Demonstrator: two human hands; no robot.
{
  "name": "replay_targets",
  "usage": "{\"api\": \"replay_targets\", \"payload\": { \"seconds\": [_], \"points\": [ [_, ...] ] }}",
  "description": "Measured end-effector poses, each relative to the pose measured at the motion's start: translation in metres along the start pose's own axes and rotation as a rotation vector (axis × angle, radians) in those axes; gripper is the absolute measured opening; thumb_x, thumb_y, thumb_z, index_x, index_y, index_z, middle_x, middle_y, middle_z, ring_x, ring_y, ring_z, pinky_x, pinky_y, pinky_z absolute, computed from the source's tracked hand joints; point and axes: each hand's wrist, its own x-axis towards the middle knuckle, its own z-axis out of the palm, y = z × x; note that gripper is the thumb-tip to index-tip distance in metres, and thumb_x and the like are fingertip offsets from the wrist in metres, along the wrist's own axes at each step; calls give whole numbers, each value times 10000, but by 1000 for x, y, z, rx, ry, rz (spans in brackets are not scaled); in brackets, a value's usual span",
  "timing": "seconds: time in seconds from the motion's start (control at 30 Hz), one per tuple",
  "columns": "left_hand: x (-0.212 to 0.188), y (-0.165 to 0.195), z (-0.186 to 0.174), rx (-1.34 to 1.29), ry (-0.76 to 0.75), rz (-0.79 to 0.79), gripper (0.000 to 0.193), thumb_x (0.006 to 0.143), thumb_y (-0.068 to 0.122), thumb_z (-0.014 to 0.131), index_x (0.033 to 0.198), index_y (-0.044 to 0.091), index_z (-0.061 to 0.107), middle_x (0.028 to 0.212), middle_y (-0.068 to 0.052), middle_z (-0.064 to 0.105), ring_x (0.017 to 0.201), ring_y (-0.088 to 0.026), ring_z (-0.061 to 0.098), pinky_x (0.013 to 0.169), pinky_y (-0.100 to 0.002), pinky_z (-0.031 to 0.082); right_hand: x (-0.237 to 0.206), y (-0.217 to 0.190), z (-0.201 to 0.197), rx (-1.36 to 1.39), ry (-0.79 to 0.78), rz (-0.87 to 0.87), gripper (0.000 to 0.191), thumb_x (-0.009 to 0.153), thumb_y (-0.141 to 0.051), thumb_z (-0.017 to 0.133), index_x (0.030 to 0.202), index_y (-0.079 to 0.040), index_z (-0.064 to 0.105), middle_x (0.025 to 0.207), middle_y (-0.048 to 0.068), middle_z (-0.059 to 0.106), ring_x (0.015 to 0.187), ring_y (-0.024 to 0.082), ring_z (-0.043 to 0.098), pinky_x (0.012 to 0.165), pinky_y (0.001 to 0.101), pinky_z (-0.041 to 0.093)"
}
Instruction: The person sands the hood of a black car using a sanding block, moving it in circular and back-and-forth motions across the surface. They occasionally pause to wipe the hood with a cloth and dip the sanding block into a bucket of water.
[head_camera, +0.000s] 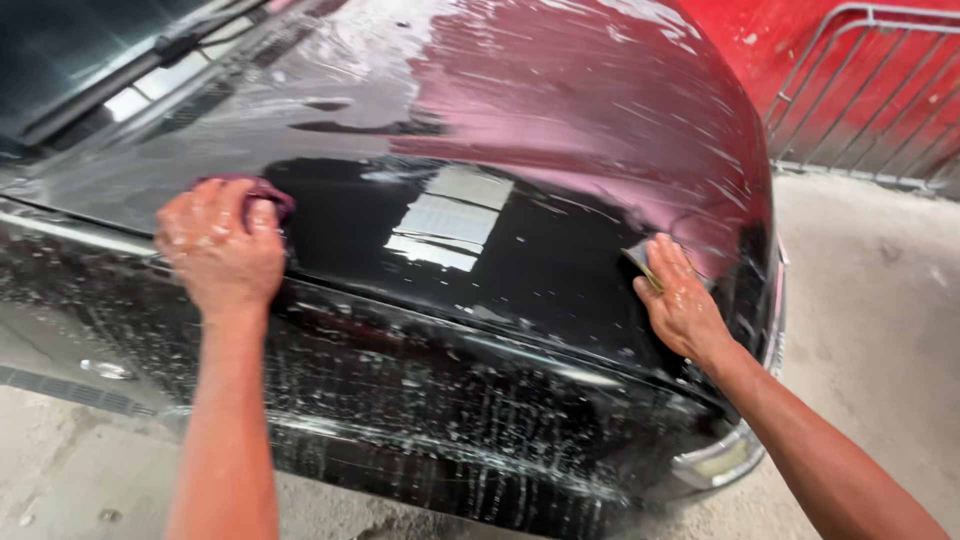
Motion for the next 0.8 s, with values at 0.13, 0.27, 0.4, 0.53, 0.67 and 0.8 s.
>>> {"api": "replay_targets", "payload": {
  "seconds": [0.13, 0.27, 0.4, 0.53, 0.67, 0.8],
  "points": [
    [-7, -4, 7, -3, 48, -40, 219, 961, 279, 727, 1123, 131, 737, 1243, -59, 683, 1206, -335, 563, 1066, -527, 404, 99, -107, 21, -15, -137, -155, 608, 1053, -332, 480, 1505, 69, 407, 1611, 280, 328, 1512, 418, 284, 1233, 464, 230],
    [-10, 1, 8, -13, 36, -55, 246, 960, 304, 726, 1138, 134, 736, 1245, -59, 678, 1193, -327, 558, 1047, -531, 394, 190, -227, 80, 62, -238, -314, 618, 1073, -435, 429, 1482, 28, 415, 1614, 276, 295, 1514, 424, 265, 1223, 475, 227],
    [-7, -8, 4, -52, -3, -57, 149, 1009, 260, 706, 1069, 129, 740, 1205, -41, 691, 1185, -328, 571, 1056, -516, 407, 223, -271, 112, 102, -192, -439, 575, 1088, -404, 453, 1489, 8, 460, 1622, 235, 360, 1516, 381, 336, 1257, 427, 282],
    [2, -31, 0, -60, -40, -52, 110, 1022, 207, 673, 1063, 130, 740, 1152, -33, 705, 1176, -320, 590, 1077, -511, 415, 172, -199, 58, 170, -203, -364, 495, 1038, -333, 545, 1484, -121, 508, 1611, 121, 416, 1484, 307, 382, 1205, 415, 321],
    [5, -46, -2, -78, 38, -45, 137, 978, 193, 695, 1079, 108, 733, 1175, -76, 698, 1201, -336, 588, 1099, -496, 417, 102, -84, -17, 26, -181, -90, 574, 979, -218, 566, 1525, -75, 460, 1563, 199, 444, 1448, 379, 381, 1158, 446, 340],
    [7, -46, -2, -48, 30, -78, 205, 951, 225, 748, 1123, 111, 745, 1211, -93, 706, 1177, -343, 597, 1084, -510, 410, 108, -59, -8, 66, -138, -316, 525, 988, -222, 525, 1476, -34, 484, 1570, 173, 459, 1513, 347, 363, 1231, 431, 301]
  ]
}}
